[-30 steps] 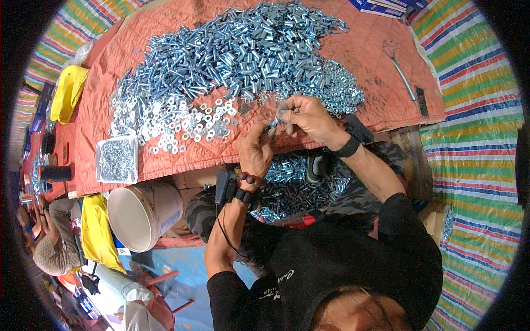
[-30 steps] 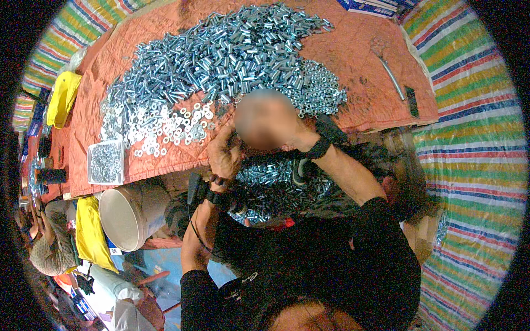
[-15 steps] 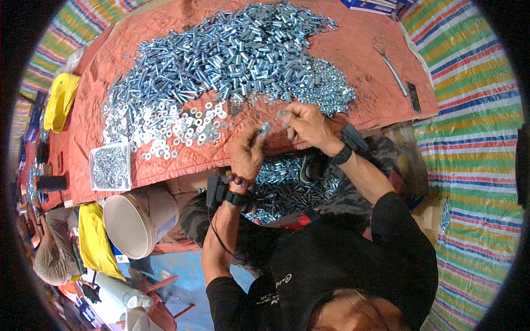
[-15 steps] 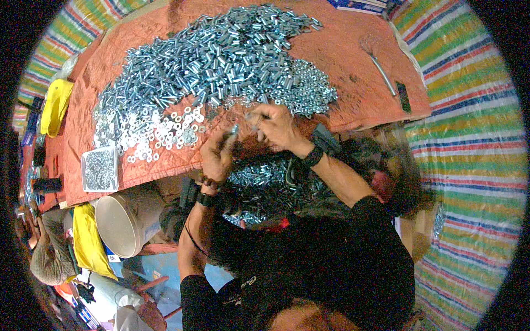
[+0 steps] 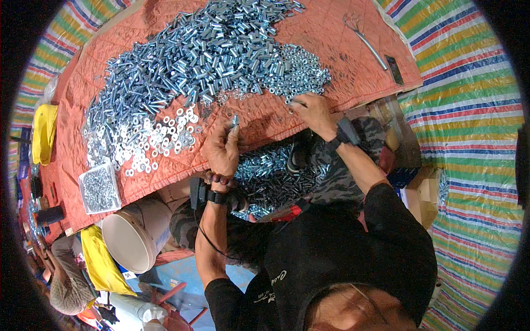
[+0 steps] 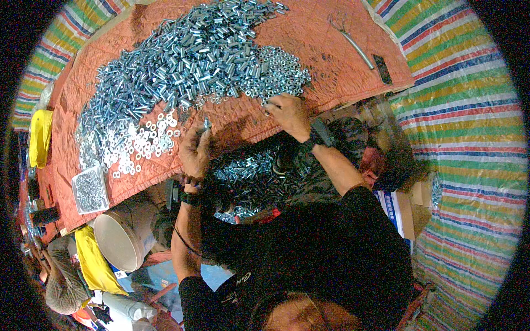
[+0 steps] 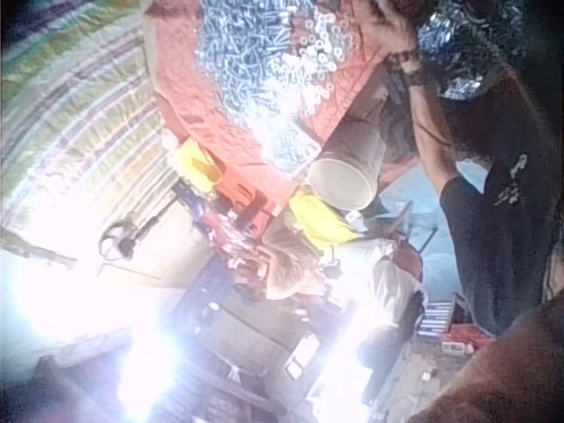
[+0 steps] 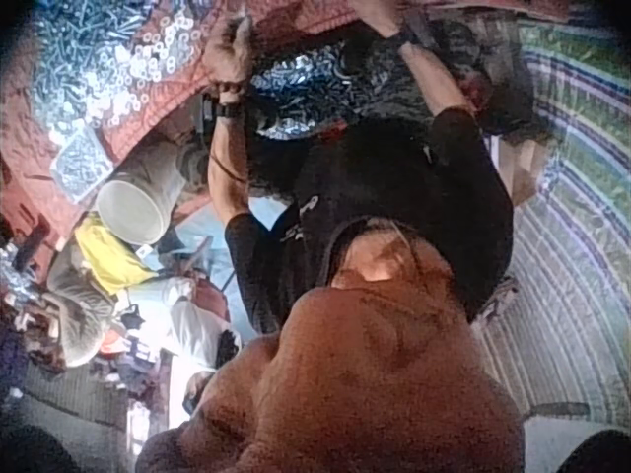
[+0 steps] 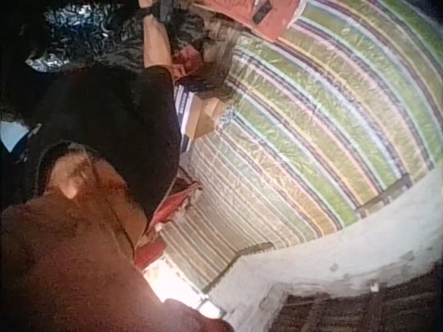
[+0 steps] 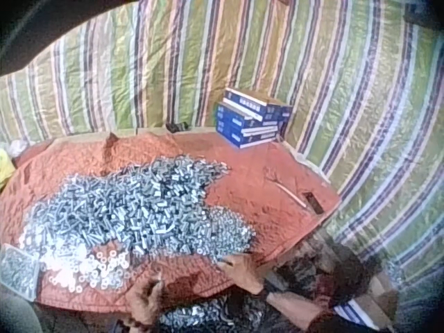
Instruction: The recorder is assembling metal bolts by placing a washer on the bolt and then threading a nut onto it.
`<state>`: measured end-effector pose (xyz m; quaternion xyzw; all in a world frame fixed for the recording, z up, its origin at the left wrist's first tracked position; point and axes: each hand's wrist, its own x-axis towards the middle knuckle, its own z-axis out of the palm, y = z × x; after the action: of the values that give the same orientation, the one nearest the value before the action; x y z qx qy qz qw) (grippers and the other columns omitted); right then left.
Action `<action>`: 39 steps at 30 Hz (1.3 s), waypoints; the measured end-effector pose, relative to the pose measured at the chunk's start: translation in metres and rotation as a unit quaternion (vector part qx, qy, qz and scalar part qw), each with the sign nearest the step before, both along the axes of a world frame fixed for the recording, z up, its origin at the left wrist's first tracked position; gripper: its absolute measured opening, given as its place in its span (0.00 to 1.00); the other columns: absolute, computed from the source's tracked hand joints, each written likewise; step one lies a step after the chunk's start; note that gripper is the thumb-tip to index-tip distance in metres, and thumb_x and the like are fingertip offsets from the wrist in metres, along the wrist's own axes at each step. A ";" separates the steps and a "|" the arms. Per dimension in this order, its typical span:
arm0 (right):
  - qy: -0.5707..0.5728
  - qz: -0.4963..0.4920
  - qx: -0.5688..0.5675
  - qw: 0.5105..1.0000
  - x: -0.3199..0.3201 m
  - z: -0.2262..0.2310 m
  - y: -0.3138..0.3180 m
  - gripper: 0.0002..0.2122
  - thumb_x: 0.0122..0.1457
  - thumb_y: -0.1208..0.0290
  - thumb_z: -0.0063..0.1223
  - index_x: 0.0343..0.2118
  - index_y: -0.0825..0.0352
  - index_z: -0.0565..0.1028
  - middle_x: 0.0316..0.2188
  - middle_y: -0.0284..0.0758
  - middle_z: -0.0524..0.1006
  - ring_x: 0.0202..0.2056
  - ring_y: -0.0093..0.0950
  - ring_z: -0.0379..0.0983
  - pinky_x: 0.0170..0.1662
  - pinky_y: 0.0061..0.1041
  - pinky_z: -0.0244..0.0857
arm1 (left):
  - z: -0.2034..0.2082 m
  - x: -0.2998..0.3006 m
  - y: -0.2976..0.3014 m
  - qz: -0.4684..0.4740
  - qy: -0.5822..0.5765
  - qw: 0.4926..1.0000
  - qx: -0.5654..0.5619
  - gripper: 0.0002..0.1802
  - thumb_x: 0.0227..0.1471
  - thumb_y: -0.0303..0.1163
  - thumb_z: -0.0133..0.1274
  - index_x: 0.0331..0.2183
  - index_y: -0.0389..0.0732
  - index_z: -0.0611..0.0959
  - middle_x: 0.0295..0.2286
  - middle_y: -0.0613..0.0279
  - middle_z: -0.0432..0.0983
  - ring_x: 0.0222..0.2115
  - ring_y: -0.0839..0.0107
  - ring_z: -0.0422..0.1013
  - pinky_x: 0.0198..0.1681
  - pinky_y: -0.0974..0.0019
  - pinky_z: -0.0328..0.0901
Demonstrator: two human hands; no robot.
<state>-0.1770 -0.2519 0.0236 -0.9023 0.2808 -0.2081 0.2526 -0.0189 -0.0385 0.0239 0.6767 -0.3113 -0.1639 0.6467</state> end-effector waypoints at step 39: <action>-0.068 0.294 0.024 0.953 0.069 0.062 0.058 0.08 0.52 0.76 0.55 0.36 0.70 0.76 0.32 0.38 0.75 0.35 0.35 0.73 0.38 0.29 0.66 | 0.012 0.001 0.009 -0.032 -0.121 0.989 0.084 0.05 0.49 0.26 0.54 0.30 0.35 0.79 0.19 0.52 0.73 0.20 0.65 0.72 0.23 0.66 0.63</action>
<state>-0.1078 -0.1937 0.0859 -0.9224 -0.0103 -0.1783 0.3424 -0.0184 -0.0293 0.0363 0.7332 -0.3942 -0.1274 0.5392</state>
